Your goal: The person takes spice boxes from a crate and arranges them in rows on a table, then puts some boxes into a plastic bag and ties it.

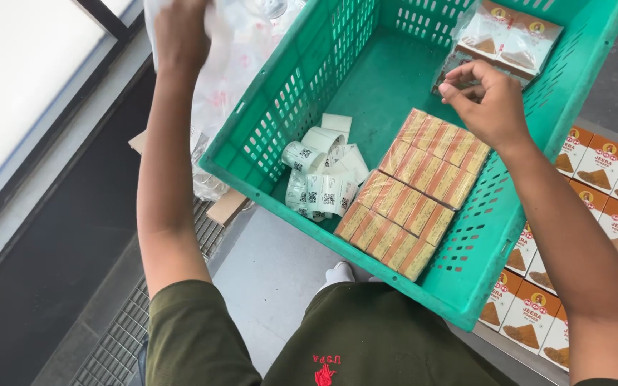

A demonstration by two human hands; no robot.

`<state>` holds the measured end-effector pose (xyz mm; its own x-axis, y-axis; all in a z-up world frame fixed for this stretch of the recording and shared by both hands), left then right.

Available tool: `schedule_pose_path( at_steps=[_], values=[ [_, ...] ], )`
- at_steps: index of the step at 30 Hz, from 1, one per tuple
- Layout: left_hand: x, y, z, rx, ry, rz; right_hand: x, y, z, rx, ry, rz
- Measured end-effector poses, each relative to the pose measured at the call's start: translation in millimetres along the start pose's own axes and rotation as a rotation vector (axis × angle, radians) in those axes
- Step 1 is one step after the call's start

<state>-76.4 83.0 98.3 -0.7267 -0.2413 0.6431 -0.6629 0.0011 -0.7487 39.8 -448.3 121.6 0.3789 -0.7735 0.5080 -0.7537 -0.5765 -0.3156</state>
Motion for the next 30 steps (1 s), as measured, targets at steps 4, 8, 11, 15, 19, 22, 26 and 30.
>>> schedule_pose_path(
  at_steps=[4, 8, 11, 15, 19, 22, 26, 30],
  values=[
    [-74.3, 111.9, -10.6, 0.152, 0.086, -0.620, -1.9, -1.2, 11.8, -0.047, -0.013, -0.018],
    [-70.1, 179.6, 13.0, 0.389, 0.365, -0.970, -2.1, -0.5, 15.5, -0.087, 0.063, -0.038],
    [-80.8, 218.0, 19.7, 0.430, 0.466, -1.057, -1.9, 0.3, 14.5, -0.116, 0.176, -0.056],
    [-181.6, 282.1, -47.6, 0.851, 0.618, -1.184, -1.4, 0.3, 18.7, -0.104, 0.207, -0.065],
    [-69.2, 165.1, -26.8, 0.682, 0.628, -1.456, 4.5, 1.6, 22.0, -0.129, 0.188, -0.034],
    [17.1, 78.7, 9.5, 0.563, 0.585, -1.531, 12.3, 0.6, 22.6, -0.055, 0.127, 0.044],
    [25.3, 11.5, 2.2, 0.108, 0.281, -1.252, 29.8, 2.8, 7.8, 0.017, -0.010, 0.195],
    [56.9, -84.9, 115.8, -0.147, 0.309, -0.749, 47.0, 20.0, -15.7, 0.033, -0.018, 0.283]
  ],
)
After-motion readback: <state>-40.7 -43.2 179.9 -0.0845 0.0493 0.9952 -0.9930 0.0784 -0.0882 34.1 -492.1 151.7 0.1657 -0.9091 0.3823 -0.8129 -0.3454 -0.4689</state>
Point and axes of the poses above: each hand's wrist, its own y-axis away from the middle knuckle, its own x-axis out of the back of the hand, z = x × y, the point moved 6 cm from there along -y, towards the middle knuckle, and after that the axes turned 1 degree about x, right-handed, at the moved point
